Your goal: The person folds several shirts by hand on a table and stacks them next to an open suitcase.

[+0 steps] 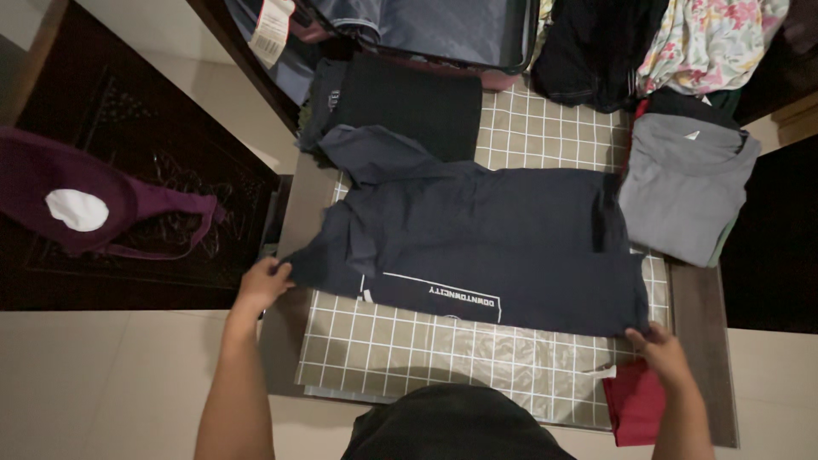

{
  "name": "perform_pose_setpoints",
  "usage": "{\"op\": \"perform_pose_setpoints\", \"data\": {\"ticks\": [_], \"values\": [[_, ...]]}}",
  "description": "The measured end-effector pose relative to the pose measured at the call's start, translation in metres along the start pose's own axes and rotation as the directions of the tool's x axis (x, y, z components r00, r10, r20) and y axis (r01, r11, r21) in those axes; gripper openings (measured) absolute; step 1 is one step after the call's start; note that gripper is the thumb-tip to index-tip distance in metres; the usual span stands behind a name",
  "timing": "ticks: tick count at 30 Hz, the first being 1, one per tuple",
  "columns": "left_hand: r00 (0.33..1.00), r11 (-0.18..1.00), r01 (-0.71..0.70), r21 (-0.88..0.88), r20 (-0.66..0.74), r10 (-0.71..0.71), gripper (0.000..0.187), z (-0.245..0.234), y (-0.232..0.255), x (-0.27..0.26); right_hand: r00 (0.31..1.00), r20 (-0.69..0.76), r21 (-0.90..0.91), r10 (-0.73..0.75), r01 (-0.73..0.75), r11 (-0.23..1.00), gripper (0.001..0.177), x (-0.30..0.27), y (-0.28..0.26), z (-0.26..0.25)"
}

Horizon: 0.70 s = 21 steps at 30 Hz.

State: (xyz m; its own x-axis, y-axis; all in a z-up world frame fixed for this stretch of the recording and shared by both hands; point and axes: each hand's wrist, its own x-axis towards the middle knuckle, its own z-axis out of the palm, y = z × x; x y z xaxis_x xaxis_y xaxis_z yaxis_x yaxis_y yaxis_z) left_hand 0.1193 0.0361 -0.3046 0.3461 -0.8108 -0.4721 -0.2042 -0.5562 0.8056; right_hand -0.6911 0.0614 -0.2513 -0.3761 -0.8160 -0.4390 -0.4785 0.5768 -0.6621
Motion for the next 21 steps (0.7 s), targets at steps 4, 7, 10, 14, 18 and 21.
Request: {"op": "perform_pose_setpoints", "data": {"ticks": [4, 7, 10, 14, 18, 21], "values": [[0.999, 1.0, 0.025, -0.008, 0.036, -0.025, 0.035, -0.004, -0.01, -0.018, 0.984, 0.027, 0.167, 0.177, -0.179, 0.97, 0.055, -0.009, 0.008, -0.003], [0.997, 0.994, 0.066, -0.086, 0.053, -0.061, 0.037, -0.005, -0.011, -0.029, 0.993, -0.011, 0.224, 0.115, -0.11, 0.968, 0.061, -0.006, 0.008, -0.003], [0.998, 0.998, 0.066, -0.02, -0.007, -0.066, 0.038, -0.007, -0.011, -0.035, 0.99, -0.026, 0.175, 0.139, -0.133, 0.976, 0.066, -0.004, 0.008, -0.004], [0.998, 0.988, -0.064, -0.144, 0.007, 0.066, 0.039, -0.008, -0.022, -0.035, 0.998, -0.064, -0.032, 0.02, -0.022, 0.999, 0.067, 0.001, 0.002, -0.002], [0.988, 0.984, -0.13, -0.122, -0.098, 0.118, 0.039, -0.004, -0.031, -0.044, 0.998, -0.04, 0.014, 0.056, -0.056, 0.998, 0.063, 0.0, 0.001, 0.0], [0.99, 0.998, -0.057, -0.024, -0.133, 0.054, 0.037, -0.003, -0.027, -0.053, 0.994, -0.102, -0.093, 0.049, -0.059, 0.994, 0.069, -0.001, 0.005, 0.0]]}}
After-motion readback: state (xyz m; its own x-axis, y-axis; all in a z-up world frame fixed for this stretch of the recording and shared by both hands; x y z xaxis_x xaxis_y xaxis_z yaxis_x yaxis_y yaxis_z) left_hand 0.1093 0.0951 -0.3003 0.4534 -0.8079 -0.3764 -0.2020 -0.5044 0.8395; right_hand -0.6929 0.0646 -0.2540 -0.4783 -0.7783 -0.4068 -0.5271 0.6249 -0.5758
